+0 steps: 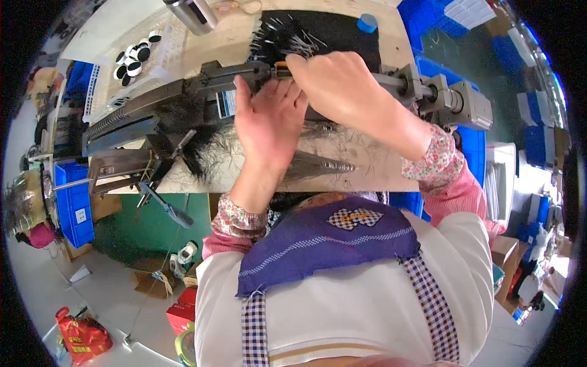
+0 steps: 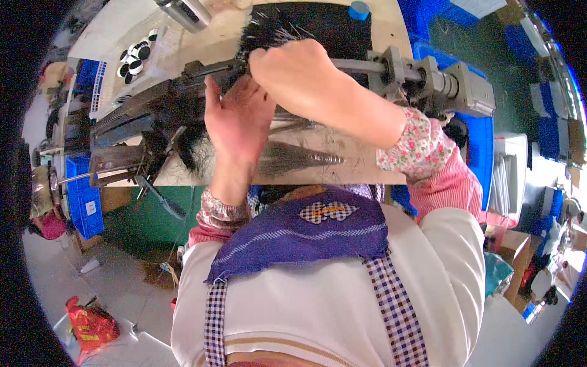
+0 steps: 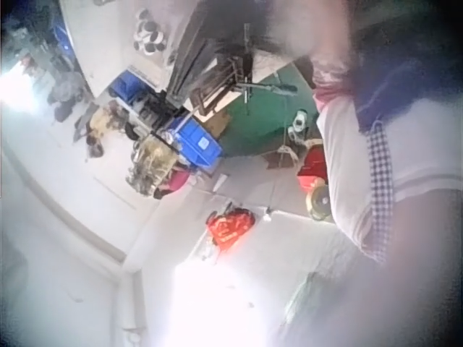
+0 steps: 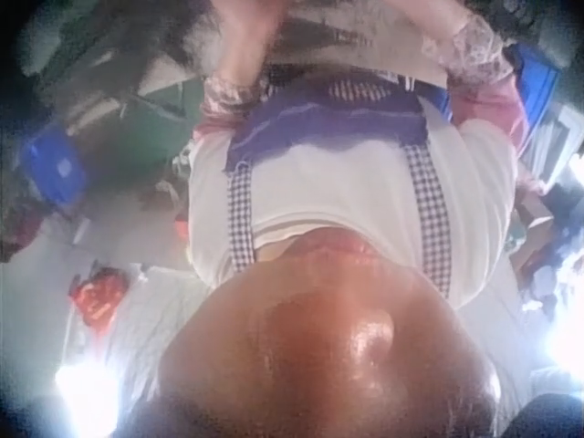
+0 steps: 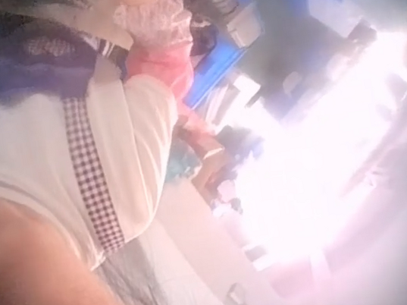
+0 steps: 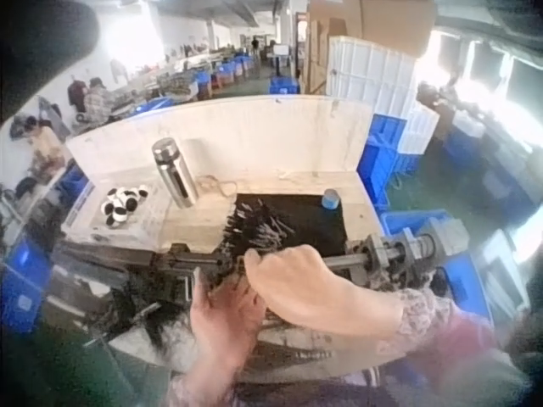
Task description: Feeding bristle bundles and metal pins into a specialized manual assembly machine to manufacture brushes.
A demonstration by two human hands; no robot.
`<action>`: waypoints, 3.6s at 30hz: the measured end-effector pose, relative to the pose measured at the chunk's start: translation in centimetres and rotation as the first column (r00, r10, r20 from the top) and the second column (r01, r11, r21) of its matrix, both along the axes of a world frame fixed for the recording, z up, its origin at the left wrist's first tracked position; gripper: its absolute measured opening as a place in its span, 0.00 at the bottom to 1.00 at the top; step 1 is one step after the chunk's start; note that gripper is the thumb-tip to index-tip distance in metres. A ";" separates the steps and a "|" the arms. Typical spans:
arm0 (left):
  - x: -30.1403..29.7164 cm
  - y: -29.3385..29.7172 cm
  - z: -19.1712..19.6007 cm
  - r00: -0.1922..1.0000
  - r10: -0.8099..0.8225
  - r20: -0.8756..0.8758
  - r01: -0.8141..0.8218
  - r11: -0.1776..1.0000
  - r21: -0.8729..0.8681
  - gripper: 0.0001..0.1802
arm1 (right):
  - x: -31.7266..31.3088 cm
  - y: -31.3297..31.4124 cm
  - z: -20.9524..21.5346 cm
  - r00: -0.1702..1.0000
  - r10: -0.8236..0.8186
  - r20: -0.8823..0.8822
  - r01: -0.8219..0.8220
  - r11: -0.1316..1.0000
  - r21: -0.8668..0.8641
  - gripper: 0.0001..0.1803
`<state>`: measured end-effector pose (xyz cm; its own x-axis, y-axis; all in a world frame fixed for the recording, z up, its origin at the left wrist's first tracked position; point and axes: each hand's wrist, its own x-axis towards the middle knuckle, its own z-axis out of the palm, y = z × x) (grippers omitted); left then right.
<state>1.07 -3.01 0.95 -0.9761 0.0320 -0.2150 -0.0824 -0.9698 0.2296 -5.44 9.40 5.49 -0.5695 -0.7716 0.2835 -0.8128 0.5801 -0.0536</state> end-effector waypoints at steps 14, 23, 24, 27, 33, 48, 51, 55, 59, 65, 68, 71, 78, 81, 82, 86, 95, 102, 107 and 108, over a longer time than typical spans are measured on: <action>0.2 4.8 -4.1 0.995 0.085 0.055 -0.077 0.988 -0.132 0.11 | 5.7 8.9 -9.3 0.897 -0.082 0.435 0.098 0.995 -0.013 0.11; 8.9 -0.1 -2.1 0.934 -0.223 -0.279 -0.010 0.765 -0.644 0.25 | 5.4 8.0 -15.3 0.881 -0.015 0.473 0.086 0.988 -0.130 0.11; 10.8 -2.8 -3.7 0.879 -0.280 -0.386 -0.239 0.443 -0.864 0.29 | 5.1 8.5 -15.3 0.876 0.005 0.483 0.069 0.989 -0.134 0.11; 14.3 -8.7 -5.3 0.896 0.192 -0.400 0.051 -0.941 -0.336 0.44 | 5.0 9.1 -13.0 0.824 0.006 0.567 0.132 0.971 -0.202 0.11; 26.5 -24.3 -9.2 0.488 0.833 -0.262 0.753 -0.553 -0.356 0.42 | 5.0 9.3 -9.4 0.842 0.022 0.539 0.284 0.831 -0.478 0.10; 10.9 -0.3 1.1 0.904 -0.047 -0.426 -0.421 -0.286 -0.861 0.26 | 5.2 7.3 -1.3 0.635 0.408 0.656 0.362 0.593 -0.719 0.05; 8.6 0.3 1.8 0.899 -0.430 0.081 0.122 0.068 -0.990 0.16 | 5.2 4.7 0.8 0.574 0.540 0.615 0.208 0.631 -0.748 0.06; 9.6 -3.3 -1.9 0.966 -0.230 -0.115 -0.093 0.106 -0.990 0.15 | 1.3 6.5 0.3 0.761 0.086 0.643 0.336 0.796 -0.504 0.08; 7.7 -1.0 -4.5 0.983 -0.116 -0.141 -0.109 0.243 -0.964 0.14 | -1.3 7.3 -0.5 0.960 0.038 0.276 0.057 0.942 -0.330 0.07; 5.3 3.7 3.2 0.999 -0.034 0.033 0.045 0.910 -0.412 0.13 | -2.4 5.4 -2.8 0.974 0.190 0.125 -0.160 0.962 -0.221 0.16; 5.6 -0.9 3.2 0.964 -0.200 -0.173 0.165 0.966 -0.197 0.08 | -1.6 5.3 -2.4 0.986 0.157 0.048 -0.151 0.982 -0.109 0.16; 6.3 -5.3 3.4 0.978 -0.120 -0.172 0.181 0.897 0.403 0.09 | -0.9 5.3 -2.6 0.995 0.101 0.016 -0.100 0.993 -0.057 0.16; 10.2 -6.7 0.5 0.980 -0.034 -0.198 -0.154 0.500 -0.852 0.12 | -4.1 3.8 -2.5 0.982 0.106 -0.158 -0.134 0.975 -0.179 0.10; 4.3 -2.5 1.3 0.958 -0.288 -0.001 -0.080 -0.263 -0.961 0.15 | -10.8 -0.3 -2.2 0.995 0.011 -0.096 -0.019 0.996 -0.088 0.08; 0.9 0.1 1.0 0.932 -0.361 0.030 -0.037 -0.179 -0.983 0.15 | -14.2 1.1 -3.1 0.991 -0.053 -0.122 0.053 0.999 -0.007 0.09; -4.2 -0.6 -3.8 0.913 -0.400 0.083 0.047 -0.097 -0.994 0.14 | -9.9 2.3 -1.2 0.978 0.181 0.106 -0.169 0.980 -0.109 0.10; -2.1 -1.9 1.4 0.846 -0.403 -0.348 -0.486 -0.851 -0.196 0.05 | -5.4 4.2 -2.0 0.878 0.477 -0.049 -0.470 0.835 -0.286 0.07; 1.4 -3.4 -1.1 0.622 -0.083 -0.778 -0.613 -0.669 -0.419 0.10 | -4.9 0.3 -4.1 0.894 0.431 0.120 -0.297 0.772 -0.561 0.10; 5.1 -2.2 -4.2 0.984 -0.082 0.156 0.116 0.969 -0.217 0.24 | -5.2 -1.5 -4.6 0.906 0.343 0.250 -0.195 0.860 -0.472 0.10; 4.6 -4.6 -4.5 0.970 -0.232 0.068 0.200 0.928 0.316 0.25 | -5.1 -1.5 -4.3 0.906 0.326 0.270 -0.176 0.870 -0.460 0.10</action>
